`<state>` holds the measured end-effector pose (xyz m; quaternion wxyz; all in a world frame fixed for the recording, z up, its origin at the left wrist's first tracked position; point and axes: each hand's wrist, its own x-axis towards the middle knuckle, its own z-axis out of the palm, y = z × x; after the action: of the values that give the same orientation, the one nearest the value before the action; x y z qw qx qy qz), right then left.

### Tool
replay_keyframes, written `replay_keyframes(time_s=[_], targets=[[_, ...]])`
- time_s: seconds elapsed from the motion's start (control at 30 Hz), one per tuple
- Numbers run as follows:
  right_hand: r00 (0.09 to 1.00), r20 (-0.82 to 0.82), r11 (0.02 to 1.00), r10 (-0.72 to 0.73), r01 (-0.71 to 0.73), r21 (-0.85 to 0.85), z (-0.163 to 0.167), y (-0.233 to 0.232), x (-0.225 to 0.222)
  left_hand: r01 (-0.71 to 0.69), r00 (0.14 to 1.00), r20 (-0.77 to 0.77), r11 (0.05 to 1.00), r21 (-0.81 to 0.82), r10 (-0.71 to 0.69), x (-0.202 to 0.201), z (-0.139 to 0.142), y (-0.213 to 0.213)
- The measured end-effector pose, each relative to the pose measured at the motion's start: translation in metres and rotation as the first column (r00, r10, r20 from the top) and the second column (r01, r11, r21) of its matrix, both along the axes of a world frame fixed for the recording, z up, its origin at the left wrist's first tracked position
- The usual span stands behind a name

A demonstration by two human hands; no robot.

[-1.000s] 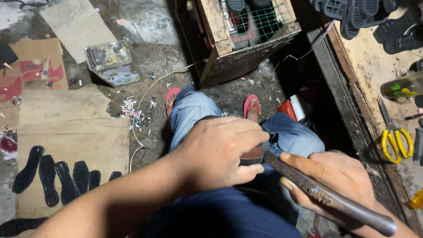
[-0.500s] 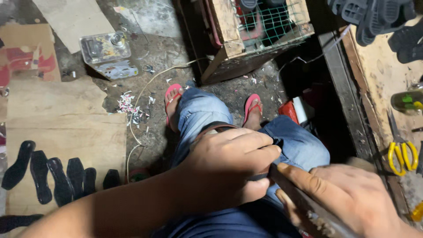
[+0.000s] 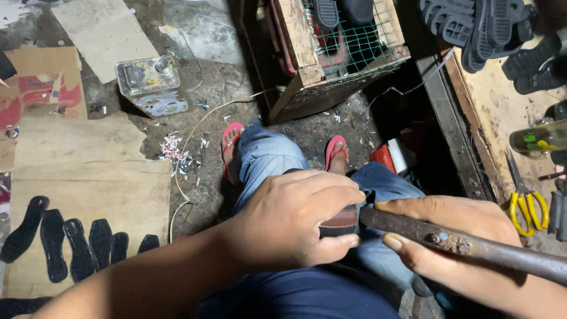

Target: The person sits on the workshop floor holding a sandal on their lap. They press and flex the sole by hand, then use a flat blade-like tool to scrape and trim the edge of the sole, turning the sandal over to work different sides and tapping the sole with the tool.

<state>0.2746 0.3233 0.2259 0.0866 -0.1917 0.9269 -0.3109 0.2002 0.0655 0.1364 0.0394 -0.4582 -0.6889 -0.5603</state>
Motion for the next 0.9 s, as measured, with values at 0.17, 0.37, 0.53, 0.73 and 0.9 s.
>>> replay_keyframes(time_s=[0.17,0.37,0.53,0.73,0.9], targets=[[1.000,0.013,0.991,0.005,-0.007,0.132,-0.002,-0.006,-0.001,0.067,0.997,-0.024,0.998,-0.005,-0.067,0.005,-0.004,-0.001],[0.942,-0.330,0.971,-0.062,0.133,0.198,-0.004,-0.027,-0.008,0.045,0.999,0.023,0.997,-0.056,-0.044,-0.019,0.005,0.009],[0.941,-0.276,0.976,-0.196,0.216,0.042,-0.016,-0.014,-0.011,0.068,0.997,0.036,0.994,-0.085,-0.065,-0.043,0.010,0.011],[0.933,-0.283,0.961,-0.221,0.258,0.102,-0.026,-0.005,-0.005,0.090,0.994,0.069,0.990,-0.112,-0.083,-0.044,0.005,0.012],[0.898,-0.420,0.958,-0.130,0.222,0.179,-0.026,-0.022,-0.010,0.083,0.996,0.052,0.992,-0.097,-0.078,-0.043,0.003,0.013]])
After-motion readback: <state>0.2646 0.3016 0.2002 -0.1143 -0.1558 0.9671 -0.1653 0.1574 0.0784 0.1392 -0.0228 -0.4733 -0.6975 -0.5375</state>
